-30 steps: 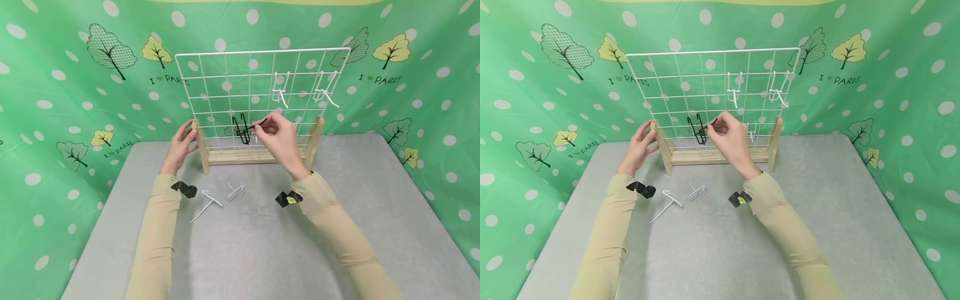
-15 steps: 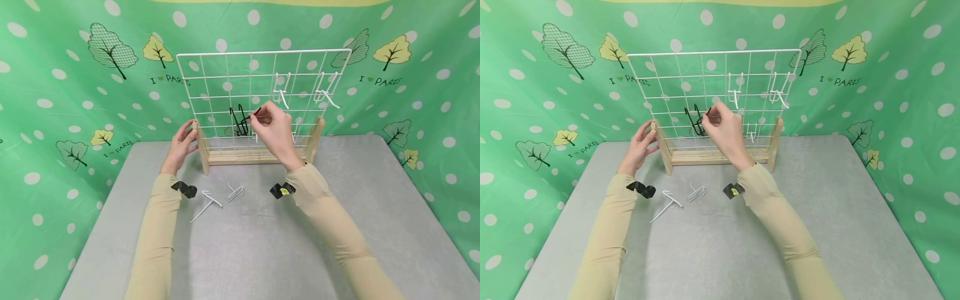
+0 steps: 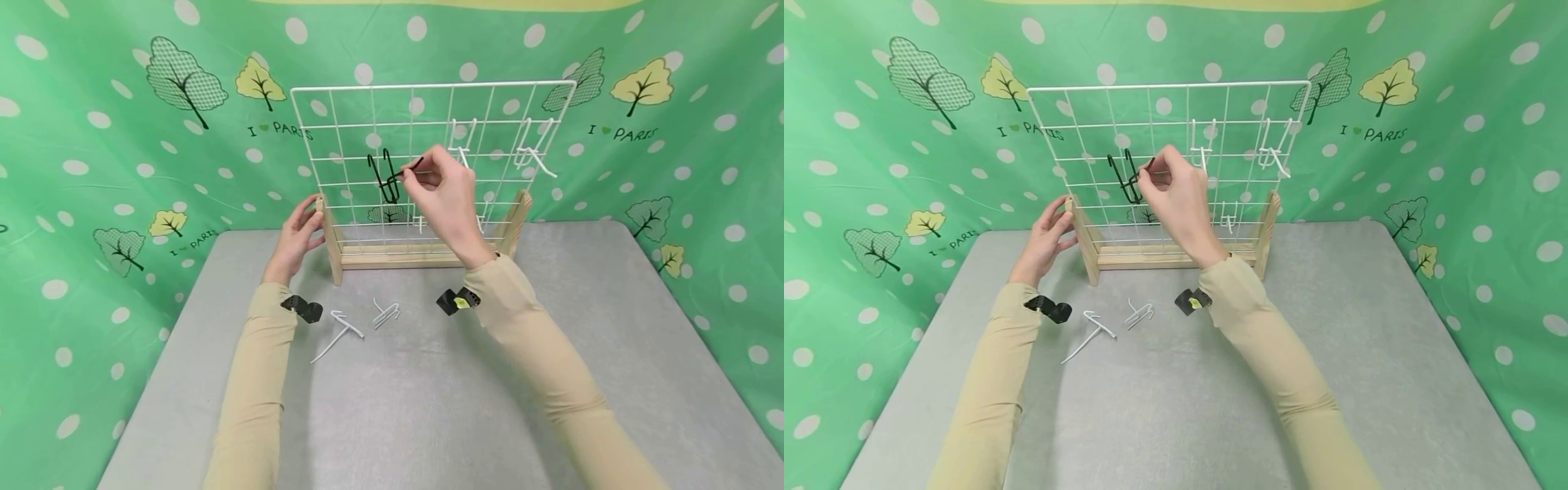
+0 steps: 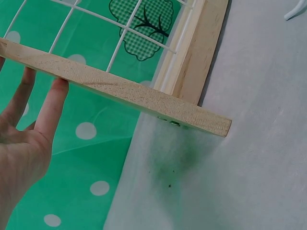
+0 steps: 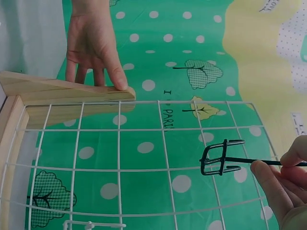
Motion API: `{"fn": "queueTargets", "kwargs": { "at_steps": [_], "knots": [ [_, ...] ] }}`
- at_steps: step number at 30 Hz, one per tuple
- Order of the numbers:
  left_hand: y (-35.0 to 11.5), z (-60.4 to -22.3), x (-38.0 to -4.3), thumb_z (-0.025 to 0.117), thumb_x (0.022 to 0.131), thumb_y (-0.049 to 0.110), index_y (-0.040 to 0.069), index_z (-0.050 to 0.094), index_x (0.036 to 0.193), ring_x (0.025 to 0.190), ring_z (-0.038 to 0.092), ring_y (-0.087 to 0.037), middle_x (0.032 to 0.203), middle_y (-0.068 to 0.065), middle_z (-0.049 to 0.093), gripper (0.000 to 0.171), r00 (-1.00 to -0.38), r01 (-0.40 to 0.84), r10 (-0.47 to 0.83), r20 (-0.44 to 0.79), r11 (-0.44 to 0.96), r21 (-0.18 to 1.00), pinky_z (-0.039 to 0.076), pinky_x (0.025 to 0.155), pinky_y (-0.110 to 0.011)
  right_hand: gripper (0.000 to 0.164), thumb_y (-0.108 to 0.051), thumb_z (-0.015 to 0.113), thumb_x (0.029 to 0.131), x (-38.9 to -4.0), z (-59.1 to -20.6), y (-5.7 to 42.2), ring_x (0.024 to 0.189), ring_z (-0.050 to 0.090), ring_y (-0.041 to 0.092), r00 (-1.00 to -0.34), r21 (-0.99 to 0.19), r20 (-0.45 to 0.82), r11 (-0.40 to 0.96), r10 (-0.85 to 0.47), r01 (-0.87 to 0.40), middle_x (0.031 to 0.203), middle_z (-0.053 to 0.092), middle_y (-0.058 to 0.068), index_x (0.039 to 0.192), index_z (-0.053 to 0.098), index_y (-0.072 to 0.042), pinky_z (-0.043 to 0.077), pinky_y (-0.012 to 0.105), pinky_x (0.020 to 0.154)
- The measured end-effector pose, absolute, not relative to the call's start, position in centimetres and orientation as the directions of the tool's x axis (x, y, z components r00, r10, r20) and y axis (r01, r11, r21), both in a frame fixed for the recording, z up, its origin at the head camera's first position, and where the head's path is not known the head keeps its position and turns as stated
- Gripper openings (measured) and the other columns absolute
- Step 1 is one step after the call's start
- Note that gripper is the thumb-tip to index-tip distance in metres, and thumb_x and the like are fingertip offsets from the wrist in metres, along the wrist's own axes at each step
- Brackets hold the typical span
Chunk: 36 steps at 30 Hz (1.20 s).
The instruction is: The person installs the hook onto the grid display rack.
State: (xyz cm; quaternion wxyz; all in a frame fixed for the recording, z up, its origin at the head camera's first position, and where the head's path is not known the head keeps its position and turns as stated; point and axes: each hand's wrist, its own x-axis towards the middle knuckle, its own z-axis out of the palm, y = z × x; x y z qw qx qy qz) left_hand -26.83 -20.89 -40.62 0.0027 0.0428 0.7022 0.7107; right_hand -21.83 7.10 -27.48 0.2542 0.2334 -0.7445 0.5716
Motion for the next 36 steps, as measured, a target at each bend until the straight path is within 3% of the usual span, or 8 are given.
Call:
{"fn": "queueTargets", "kwargs": {
  "at_steps": [9,26,36],
  "knots": [
    [-21.0,-40.9,-27.1,0.055,0.100,0.027,0.024,0.036,0.150,0.129,0.041,-0.037,0.151,-0.016,0.032,0.054,-0.995,0.071,0.065,0.072,-0.024,0.997,0.043,0.101,-0.052,0.004,0.008,0.062,0.087,-22.2,-26.2,7.1,0.080,0.070,0.022,-0.733,-0.705,0.679,0.244,-0.038,-0.666,0.089,0.071,0.017,0.086,0.058,0.008,0.058,0.024,0.075],
    [-21.1,-40.9,-27.2,0.053,0.100,0.027,0.023,0.035,0.151,0.129,0.041,-0.035,0.151,-0.015,0.032,0.054,-0.996,0.056,0.068,0.057,-0.013,0.998,0.043,0.101,-0.051,0.005,0.006,0.062,0.088,-22.2,-24.0,7.2,0.084,0.070,0.018,-0.736,-0.720,0.675,0.251,0.040,-0.647,0.093,0.070,0.016,0.087,0.057,0.007,0.057,0.023,0.076],
    [-21.0,-40.4,-26.7,0.054,0.100,0.026,0.022,0.034,0.151,0.129,0.041,-0.035,0.151,-0.017,0.032,0.055,-0.996,0.048,0.070,0.049,-0.018,0.999,0.042,0.102,-0.051,0.005,0.006,0.060,0.088,-22.5,-24.1,6.8,0.086,0.070,0.017,-0.683,-0.655,0.729,0.339,0.050,-0.675,0.092,0.070,0.016,0.085,0.058,0.009,0.056,0.020,0.076]
  ]
}}
